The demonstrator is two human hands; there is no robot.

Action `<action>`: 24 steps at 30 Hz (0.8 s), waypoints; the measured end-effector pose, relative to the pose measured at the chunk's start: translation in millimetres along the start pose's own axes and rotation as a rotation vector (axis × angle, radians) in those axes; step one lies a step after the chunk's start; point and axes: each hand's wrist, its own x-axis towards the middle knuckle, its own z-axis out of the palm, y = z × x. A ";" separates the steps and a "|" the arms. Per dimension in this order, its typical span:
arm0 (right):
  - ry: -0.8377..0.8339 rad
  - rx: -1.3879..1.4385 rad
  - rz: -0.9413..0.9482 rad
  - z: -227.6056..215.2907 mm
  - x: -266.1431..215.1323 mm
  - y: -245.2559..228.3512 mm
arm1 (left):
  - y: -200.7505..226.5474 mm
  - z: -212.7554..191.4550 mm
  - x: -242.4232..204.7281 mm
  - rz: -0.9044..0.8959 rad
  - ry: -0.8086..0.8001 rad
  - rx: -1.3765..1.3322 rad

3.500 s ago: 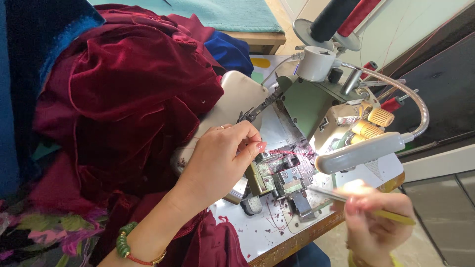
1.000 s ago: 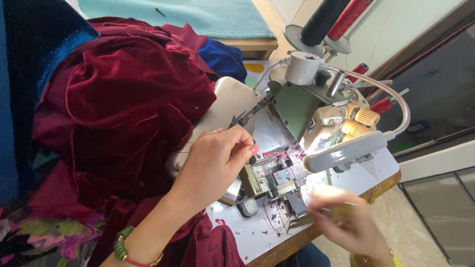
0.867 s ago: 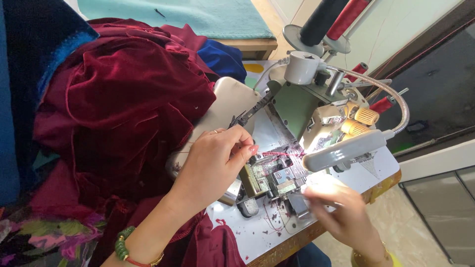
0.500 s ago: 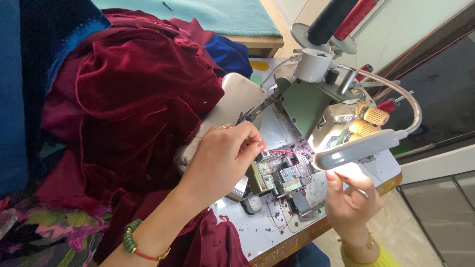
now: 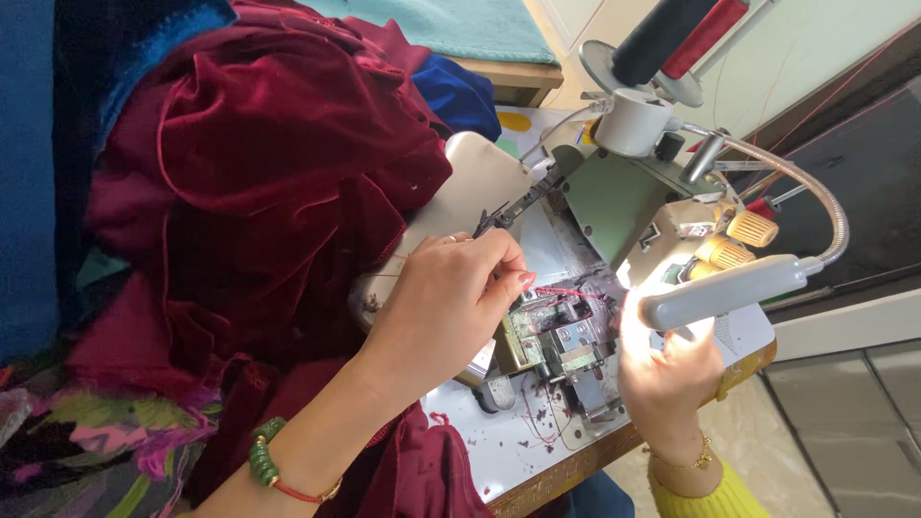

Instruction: Threading and adjusting an industrial sewing machine using hands and a small tool

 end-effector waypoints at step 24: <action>-0.274 0.196 -0.906 -23.1 -13.1 23.1 | -30.9 11.3 -17.8 0.050 0.115 0.127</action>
